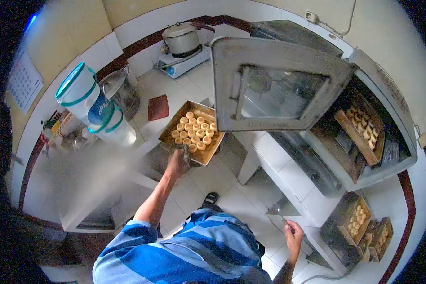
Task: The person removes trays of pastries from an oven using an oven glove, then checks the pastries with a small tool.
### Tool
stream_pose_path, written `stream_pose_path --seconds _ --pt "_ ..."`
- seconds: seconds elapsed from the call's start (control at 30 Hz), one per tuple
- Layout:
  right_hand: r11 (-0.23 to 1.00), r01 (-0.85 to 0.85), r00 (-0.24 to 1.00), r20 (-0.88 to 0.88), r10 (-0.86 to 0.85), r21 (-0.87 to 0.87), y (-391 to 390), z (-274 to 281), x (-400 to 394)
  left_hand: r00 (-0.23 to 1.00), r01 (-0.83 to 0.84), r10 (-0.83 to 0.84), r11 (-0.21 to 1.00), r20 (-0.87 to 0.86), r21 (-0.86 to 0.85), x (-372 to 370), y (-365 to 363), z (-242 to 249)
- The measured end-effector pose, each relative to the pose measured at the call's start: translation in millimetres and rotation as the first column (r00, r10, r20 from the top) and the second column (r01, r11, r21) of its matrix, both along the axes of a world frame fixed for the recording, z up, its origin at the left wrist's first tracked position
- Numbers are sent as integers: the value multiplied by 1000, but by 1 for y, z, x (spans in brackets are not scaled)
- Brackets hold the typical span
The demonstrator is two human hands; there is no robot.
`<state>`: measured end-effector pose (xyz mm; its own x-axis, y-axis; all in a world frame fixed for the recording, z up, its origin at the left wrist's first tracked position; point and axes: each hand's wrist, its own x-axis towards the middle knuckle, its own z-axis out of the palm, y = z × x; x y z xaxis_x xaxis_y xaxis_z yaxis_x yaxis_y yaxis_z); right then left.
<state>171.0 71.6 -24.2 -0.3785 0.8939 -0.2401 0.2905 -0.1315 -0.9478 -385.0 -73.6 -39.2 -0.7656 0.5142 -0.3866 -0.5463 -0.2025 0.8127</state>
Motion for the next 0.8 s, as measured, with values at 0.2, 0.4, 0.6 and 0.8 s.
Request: stream_pose_path --seconds 0.2,0.4,0.6,0.8 --pt "994 103 992 69 -105 41 -13 -44 -53 995 57 -63 995 79 83 -141 40 -10" --pt "974 219 974 80 -214 -61 -31 -68 -69 995 102 -103 994 18 37 -228 94 -15" --pt "928 339 941 63 -333 -158 -47 -90 -78 991 134 -135 989 -8 -63 -291 135 -21" --pt "877 429 902 148 -405 -214 -41 -73 -76 979 204 -205 978 12 39 -328 171 -57"
